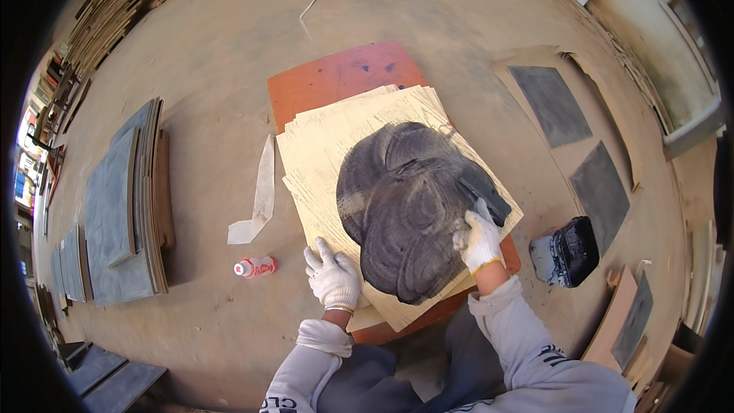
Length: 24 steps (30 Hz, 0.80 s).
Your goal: The person paints several light-colored wooden boards with dark paint using a brush. They apply paint in broad strokes, dip the brush into a paint container, and move the boards around to access different areas.
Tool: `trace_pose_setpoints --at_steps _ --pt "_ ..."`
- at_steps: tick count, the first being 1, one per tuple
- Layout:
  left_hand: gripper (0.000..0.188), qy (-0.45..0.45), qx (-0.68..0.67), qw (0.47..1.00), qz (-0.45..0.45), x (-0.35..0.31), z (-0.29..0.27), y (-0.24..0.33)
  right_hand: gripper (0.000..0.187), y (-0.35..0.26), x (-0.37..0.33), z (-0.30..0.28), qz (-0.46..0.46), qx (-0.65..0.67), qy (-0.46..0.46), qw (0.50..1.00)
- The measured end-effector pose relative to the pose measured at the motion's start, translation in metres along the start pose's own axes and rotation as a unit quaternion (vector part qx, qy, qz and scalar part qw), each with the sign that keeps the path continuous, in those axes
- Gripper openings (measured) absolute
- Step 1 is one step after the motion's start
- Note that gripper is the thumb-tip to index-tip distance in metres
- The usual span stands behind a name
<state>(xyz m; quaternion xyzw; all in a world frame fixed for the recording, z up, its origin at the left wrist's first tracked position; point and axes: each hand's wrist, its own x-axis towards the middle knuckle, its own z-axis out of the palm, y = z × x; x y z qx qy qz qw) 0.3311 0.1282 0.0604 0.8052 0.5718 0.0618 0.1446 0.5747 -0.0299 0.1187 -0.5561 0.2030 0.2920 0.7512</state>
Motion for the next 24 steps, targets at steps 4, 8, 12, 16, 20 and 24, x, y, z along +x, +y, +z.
trace_pose_setpoints --at_steps 4,8,12,16,20,24 --pt "0.066 -0.010 0.001 1.000 0.009 0.001 0.001 0.015 0.080 -0.004 0.075 0.068 -0.033 0.079 -0.077 0.993" --pt "0.067 -0.030 -0.009 0.999 0.014 -0.002 0.006 0.019 0.033 -0.034 0.122 0.130 -0.010 0.085 -0.102 0.991" --pt "0.065 -0.002 0.018 1.000 0.002 0.002 0.005 -0.004 0.059 0.007 0.062 0.085 -0.009 0.094 -0.023 0.995" --pt "0.064 -0.003 0.000 1.000 0.008 0.001 -0.001 0.005 0.076 0.008 0.043 0.037 -0.016 0.156 0.030 0.987" --pt "0.066 -0.025 0.002 1.000 0.008 0.000 0.001 0.011 0.057 -0.020 0.091 0.116 -0.010 0.141 -0.051 0.989" --pt "0.064 -0.006 -0.013 0.999 0.031 -0.002 0.011 0.014 0.037 -0.031 0.116 0.119 0.014 0.134 -0.055 0.989"
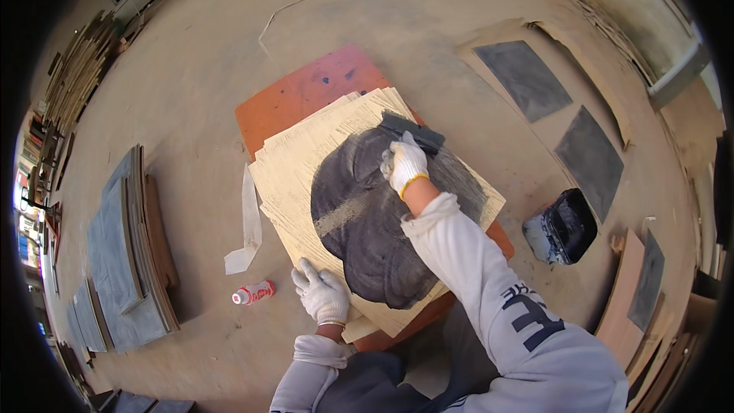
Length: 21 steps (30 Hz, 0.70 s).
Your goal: The person paints several light-colored wooden boards with dark paint using a brush. They apply paint in broad strokes, dip the brush into a paint container, and move the boards around to access different areas.
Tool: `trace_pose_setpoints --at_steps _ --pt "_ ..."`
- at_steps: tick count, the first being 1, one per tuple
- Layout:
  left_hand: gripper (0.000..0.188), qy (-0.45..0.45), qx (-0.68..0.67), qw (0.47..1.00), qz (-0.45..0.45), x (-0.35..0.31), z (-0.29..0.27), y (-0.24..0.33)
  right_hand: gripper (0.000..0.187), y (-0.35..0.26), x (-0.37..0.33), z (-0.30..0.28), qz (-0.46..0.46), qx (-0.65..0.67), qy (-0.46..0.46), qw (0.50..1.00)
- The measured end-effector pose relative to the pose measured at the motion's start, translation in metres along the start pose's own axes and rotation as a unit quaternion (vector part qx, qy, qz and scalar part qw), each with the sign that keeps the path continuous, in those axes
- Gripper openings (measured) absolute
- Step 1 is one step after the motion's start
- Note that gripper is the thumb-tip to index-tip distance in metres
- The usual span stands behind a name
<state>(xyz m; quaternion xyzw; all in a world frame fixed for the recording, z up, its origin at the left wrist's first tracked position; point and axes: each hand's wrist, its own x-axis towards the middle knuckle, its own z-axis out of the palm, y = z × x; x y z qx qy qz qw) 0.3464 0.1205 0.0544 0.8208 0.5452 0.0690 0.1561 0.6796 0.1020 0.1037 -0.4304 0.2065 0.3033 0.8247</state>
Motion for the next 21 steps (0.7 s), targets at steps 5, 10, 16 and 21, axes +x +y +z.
trace_pose_setpoints --at_steps 5,10,16,21 --pt "0.064 0.005 0.013 1.000 -0.026 0.001 -0.007 -0.011 0.070 -0.005 -0.094 -0.115 -0.057 0.016 0.053 0.997" --pt "0.065 -0.007 0.017 1.000 -0.024 0.000 -0.003 -0.007 0.073 -0.016 -0.094 -0.103 -0.042 0.002 0.064 0.997" --pt "0.066 0.003 0.028 0.999 -0.026 0.003 -0.004 -0.015 0.023 0.027 0.016 0.004 0.020 0.056 -0.019 0.998" --pt "0.066 -0.009 -0.014 1.000 0.010 -0.001 0.005 0.019 0.069 0.000 0.116 0.054 0.081 0.115 -0.086 0.986"
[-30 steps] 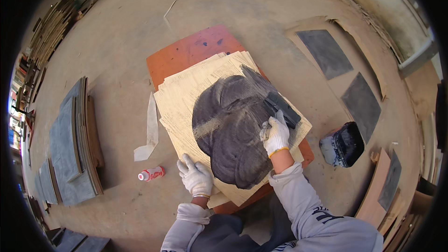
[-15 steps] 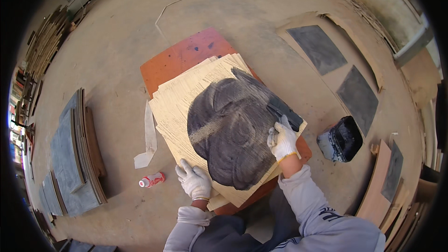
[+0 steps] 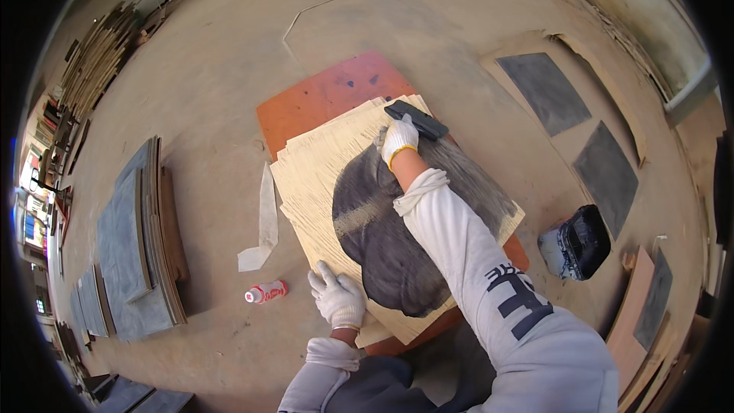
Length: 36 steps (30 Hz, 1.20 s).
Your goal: The person paints several light-colored wooden boards with dark paint using a brush. They apply paint in broad strokes, dip the brush into a paint container, and move the boards around to access different areas.
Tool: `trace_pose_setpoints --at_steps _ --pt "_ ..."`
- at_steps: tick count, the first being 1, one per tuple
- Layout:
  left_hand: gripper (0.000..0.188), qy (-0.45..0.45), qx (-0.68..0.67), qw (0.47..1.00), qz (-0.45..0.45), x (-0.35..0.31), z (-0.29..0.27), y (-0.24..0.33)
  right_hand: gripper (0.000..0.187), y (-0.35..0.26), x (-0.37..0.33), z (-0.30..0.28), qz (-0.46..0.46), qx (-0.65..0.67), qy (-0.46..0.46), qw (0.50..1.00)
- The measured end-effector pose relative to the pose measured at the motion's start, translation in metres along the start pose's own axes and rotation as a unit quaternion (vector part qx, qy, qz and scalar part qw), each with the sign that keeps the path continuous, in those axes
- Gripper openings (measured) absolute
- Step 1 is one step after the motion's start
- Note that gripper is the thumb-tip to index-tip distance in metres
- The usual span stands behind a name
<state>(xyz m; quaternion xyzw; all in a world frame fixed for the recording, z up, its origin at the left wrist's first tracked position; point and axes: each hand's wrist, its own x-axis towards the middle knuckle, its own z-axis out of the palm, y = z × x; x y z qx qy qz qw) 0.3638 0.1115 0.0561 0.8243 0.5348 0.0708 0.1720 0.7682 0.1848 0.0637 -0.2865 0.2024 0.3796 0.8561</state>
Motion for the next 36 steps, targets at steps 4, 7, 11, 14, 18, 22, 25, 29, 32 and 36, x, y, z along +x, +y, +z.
trace_pose_setpoints --at_steps 4,7,11,14,18,22,25,29,32,36 --pt "0.066 0.018 0.040 0.998 -0.047 0.003 -0.019 -0.045 0.068 0.082 -0.027 0.038 0.024 -0.032 0.094 0.995" --pt "0.066 0.025 0.044 0.997 -0.051 -0.002 -0.023 -0.054 0.065 0.100 -0.028 0.025 0.045 -0.031 0.075 0.996" --pt "0.066 0.007 -0.038 0.999 0.028 -0.002 0.003 0.016 0.055 -0.027 0.066 -0.003 -0.015 -0.113 0.034 0.993" --pt "0.066 0.024 0.019 0.999 -0.018 0.001 -0.009 -0.029 0.058 0.063 0.047 0.020 -0.011 -0.113 0.075 0.991" --pt "0.067 0.031 0.014 0.999 -0.035 0.003 -0.015 -0.034 0.064 0.075 0.029 0.019 -0.001 -0.069 0.114 0.991" --pt "0.066 0.012 0.011 1.000 -0.017 0.003 -0.013 -0.018 0.062 0.061 0.019 0.025 -0.014 0.001 0.097 0.995" --pt "0.065 0.008 0.016 1.000 -0.023 0.003 -0.014 -0.020 0.056 0.083 -0.013 0.004 0.015 -0.074 0.019 0.997" --pt "0.065 0.013 0.027 0.999 -0.034 0.001 -0.019 -0.030 0.034 0.060 -0.065 -0.025 0.026 -0.333 -0.066 0.940" --pt "0.065 0.009 0.023 0.999 -0.033 0.002 -0.020 -0.027 0.079 -0.027 -0.097 -0.022 0.059 -0.612 -0.129 0.778" --pt "0.065 0.002 -0.002 1.000 -0.018 0.004 -0.016 -0.005 0.060 -0.082 -0.100 -0.019 -0.187 -0.938 -0.031 0.290"
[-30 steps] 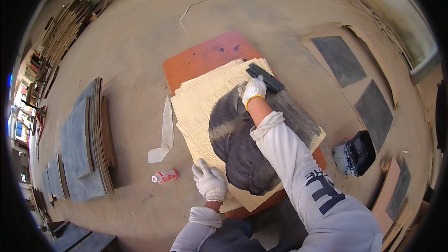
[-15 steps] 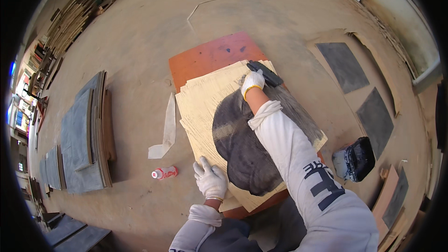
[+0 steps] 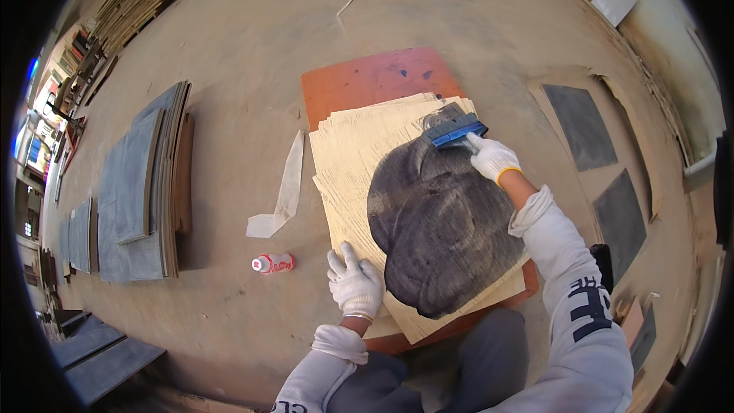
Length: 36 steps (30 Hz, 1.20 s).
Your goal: The person paints several light-colored wooden boards with dark paint using a brush. They apply paint in broad strokes, dip the brush into a paint container, and move the boards around to access different areas.
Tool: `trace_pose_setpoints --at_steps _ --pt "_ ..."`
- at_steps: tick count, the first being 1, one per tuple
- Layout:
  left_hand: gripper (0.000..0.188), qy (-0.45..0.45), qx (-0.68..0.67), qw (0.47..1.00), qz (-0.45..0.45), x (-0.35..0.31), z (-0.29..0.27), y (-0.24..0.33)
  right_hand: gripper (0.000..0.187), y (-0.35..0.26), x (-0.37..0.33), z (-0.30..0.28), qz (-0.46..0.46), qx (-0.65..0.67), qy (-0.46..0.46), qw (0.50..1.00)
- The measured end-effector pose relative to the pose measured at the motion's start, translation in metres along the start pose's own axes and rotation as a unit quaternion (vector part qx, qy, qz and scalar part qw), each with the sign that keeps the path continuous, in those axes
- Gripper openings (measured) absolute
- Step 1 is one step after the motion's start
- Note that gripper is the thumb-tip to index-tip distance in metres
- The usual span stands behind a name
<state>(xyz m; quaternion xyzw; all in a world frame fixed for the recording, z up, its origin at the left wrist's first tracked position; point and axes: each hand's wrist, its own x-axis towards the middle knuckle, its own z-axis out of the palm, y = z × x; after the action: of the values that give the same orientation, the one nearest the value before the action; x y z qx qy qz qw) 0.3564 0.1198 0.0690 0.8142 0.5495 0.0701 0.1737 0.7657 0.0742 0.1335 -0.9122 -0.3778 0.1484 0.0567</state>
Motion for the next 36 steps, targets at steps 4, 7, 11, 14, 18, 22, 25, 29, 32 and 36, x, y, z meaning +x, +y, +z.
trace_pose_setpoints --at_steps 4,7,11,14,18,22,25,29,32,36 --pt "0.065 0.008 0.018 1.000 -0.011 0.000 -0.004 -0.013 0.052 -0.080 0.010 0.002 -0.121 0.056 -0.081 0.988" --pt "0.065 0.028 0.029 0.999 -0.018 0.001 -0.008 -0.028 0.057 -0.151 -0.018 -0.002 -0.173 -0.032 -0.163 0.971" --pt "0.064 0.017 -0.002 1.000 0.007 0.002 0.002 -0.003 0.051 -0.055 0.034 -0.012 -0.024 -0.037 -0.018 0.999" --pt "0.065 0.013 0.011 1.000 -0.008 -0.001 0.001 -0.011 0.059 -0.090 0.032 0.008 -0.030 -0.032 -0.054 0.998" --pt "0.063 0.033 0.034 0.998 -0.038 -0.007 -0.005 -0.041 0.058 -0.173 -0.029 -0.003 -0.164 -0.063 -0.177 0.968" --pt "0.063 0.004 -0.032 0.999 0.007 0.001 0.002 0.013 0.055 -0.023 0.051 0.001 0.016 -0.003 -0.023 1.000" --pt "0.063 0.022 0.014 0.999 -0.037 0.000 -0.009 -0.031 0.049 -0.183 -0.007 0.019 -0.133 -0.030 -0.127 0.983" --pt "0.062 0.032 0.001 0.999 -0.024 -0.002 -0.004 -0.036 0.045 -0.260 -0.058 0.034 -0.164 -0.083 -0.171 0.968" --pt "0.063 0.040 -0.019 0.999 0.002 -0.001 -0.003 -0.013 0.048 -0.166 0.016 0.008 -0.125 -0.112 -0.098 0.981" --pt "0.063 0.009 -0.012 1.000 -0.024 -0.003 -0.003 -0.027 0.052 -0.177 0.008 0.036 -0.109 -0.046 -0.114 0.986"
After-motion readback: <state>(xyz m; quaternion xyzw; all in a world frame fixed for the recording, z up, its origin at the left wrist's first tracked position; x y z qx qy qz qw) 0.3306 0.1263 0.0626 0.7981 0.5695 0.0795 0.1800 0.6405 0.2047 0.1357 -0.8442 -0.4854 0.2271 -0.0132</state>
